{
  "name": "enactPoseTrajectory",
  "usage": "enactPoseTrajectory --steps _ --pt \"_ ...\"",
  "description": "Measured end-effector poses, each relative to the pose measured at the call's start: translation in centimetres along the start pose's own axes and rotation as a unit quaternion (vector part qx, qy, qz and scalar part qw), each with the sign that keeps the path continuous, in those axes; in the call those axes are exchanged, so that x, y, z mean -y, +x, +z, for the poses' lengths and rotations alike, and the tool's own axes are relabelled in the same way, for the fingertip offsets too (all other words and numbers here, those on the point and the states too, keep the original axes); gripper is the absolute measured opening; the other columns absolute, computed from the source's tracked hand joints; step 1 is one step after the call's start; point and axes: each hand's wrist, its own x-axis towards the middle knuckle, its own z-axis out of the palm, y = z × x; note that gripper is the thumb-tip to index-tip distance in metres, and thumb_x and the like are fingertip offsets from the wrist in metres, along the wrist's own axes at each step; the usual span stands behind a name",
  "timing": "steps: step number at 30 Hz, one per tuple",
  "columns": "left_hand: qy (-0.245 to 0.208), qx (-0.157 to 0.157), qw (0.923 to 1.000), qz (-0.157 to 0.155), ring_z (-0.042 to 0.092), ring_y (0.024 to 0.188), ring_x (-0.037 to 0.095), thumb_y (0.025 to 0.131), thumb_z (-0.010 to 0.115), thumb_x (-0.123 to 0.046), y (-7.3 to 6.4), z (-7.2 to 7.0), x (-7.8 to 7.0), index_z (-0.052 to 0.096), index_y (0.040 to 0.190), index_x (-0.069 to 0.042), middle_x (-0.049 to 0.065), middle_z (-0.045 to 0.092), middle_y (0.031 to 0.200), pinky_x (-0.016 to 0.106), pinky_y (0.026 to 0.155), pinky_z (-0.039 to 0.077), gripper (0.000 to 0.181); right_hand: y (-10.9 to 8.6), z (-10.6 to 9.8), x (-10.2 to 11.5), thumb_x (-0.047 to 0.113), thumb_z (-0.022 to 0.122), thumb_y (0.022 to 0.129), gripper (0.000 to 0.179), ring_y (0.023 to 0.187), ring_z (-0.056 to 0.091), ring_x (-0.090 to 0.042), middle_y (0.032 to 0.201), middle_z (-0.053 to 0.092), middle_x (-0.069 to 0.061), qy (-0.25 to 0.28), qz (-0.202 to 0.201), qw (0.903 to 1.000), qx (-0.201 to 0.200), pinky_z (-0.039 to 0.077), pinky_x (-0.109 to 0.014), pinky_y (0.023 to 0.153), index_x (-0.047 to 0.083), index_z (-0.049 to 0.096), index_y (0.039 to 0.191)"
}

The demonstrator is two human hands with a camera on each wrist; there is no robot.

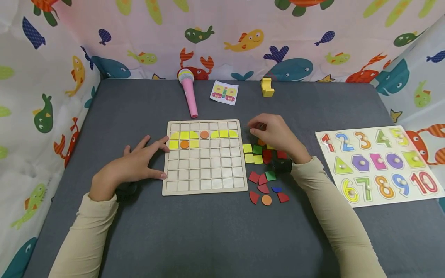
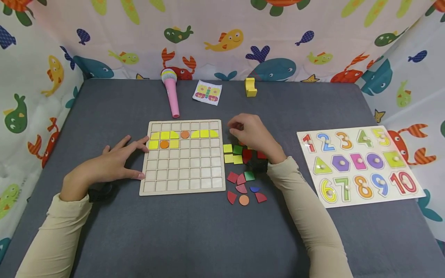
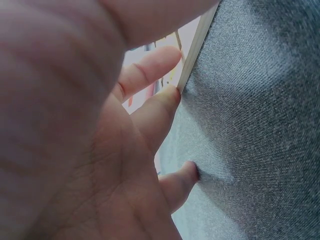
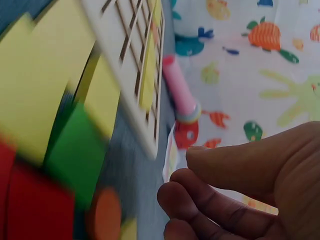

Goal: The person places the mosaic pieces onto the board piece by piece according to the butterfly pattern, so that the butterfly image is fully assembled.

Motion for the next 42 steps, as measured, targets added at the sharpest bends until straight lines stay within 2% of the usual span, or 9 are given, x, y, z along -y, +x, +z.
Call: enactPoseTrajectory --steps 5,11,16,23,32,38,42 --pt "-0.002 0.002 1.0 -0.007 -0.011 0.158 0.054 0.088 0.091 -0.041 -0.1 0.0 -0.1 0.028 0.166 -0.018 0.023 0.019 0.175 0.088 0.108 -0.009 0.103 -0.9 -1.2 -1.8 0.005 0.071 0.103 0.02 0.096 0.06 -0.031 0.111 0.072 -0.017 -0.01 0.029 0.9995 -0.003 0.051 -0.046 0.085 -0.002 0.077 0.12" --pt "-0.001 0.001 1.0 -0.006 -0.011 0.159 0.054 0.087 0.091 -0.042 -0.1 -0.1 -0.2 0.032 0.164 -0.019 0.023 0.019 0.175 0.088 0.108 -0.009 0.1 -2.1 -2.0 -3.0 0.005 0.07 0.102 0.02 0.094 0.058 -0.029 0.107 0.07 -0.016 -0.013 0.036 0.9993 -0.004 0.049 -0.043 0.081 -0.002 0.077 0.12" --pt "-0.003 -0.002 1.0 -0.002 -0.01 0.159 0.054 0.087 0.091 -0.043 -0.1 -0.2 -0.1 0.034 0.162 -0.018 0.023 0.019 0.175 0.088 0.108 -0.009 0.097 -2.9 -2.1 -3.3 0.004 0.072 0.1 0.019 0.092 0.058 -0.028 0.104 0.069 -0.014 -0.011 0.029 0.9995 -0.007 0.048 -0.042 0.079 -0.001 0.078 0.118" --pt "0.005 0.0 1.0 -0.007 -0.01 0.159 0.054 0.086 0.09 -0.045 -0.1 -0.3 -0.1 0.026 0.167 -0.018 0.025 0.021 0.173 0.088 0.108 -0.009 0.107 -3.7 -1.8 -2.9 0.008 0.075 0.1 0.021 0.098 0.061 -0.029 0.111 0.071 -0.013 -0.014 0.023 0.9996 -0.008 0.051 -0.045 0.082 0.001 0.078 0.119" --pt "0.003 0.0 0.9999 -0.01 -0.009 0.159 0.054 0.087 0.09 -0.044 -0.2 -0.3 0.0 0.032 0.164 -0.019 0.025 0.021 0.174 0.088 0.108 -0.009 0.1 -4.1 -0.5 -2.0 0.01 0.08 0.098 0.015 0.09 0.061 -0.025 0.103 0.072 -0.008 -0.012 -0.027 0.9993 0.023 0.051 -0.043 0.078 0.004 0.08 0.111" --pt "0.002 0.002 1.0 -0.009 -0.009 0.158 0.055 0.088 0.09 -0.043 -0.1 -0.2 -0.1 0.029 0.166 -0.017 0.025 0.023 0.173 0.088 0.108 -0.008 0.102 -4.2 0.2 -1.6 0.009 0.082 0.096 0.023 0.09 0.058 -0.025 0.105 0.066 -0.01 -0.024 -0.019 0.997 0.071 0.05 -0.042 0.076 0.001 0.08 0.116" --pt "-0.001 0.003 1.0 -0.007 -0.01 0.158 0.055 0.088 0.09 -0.042 -0.1 -0.1 -0.1 0.026 0.168 -0.017 0.024 0.023 0.173 0.088 0.108 -0.009 0.106 -4.2 0.4 -1.7 0.008 0.081 0.095 0.024 0.092 0.057 -0.026 0.106 0.063 -0.012 -0.029 -0.016 0.9962 0.081 0.05 -0.042 0.077 -0.001 0.079 0.117"
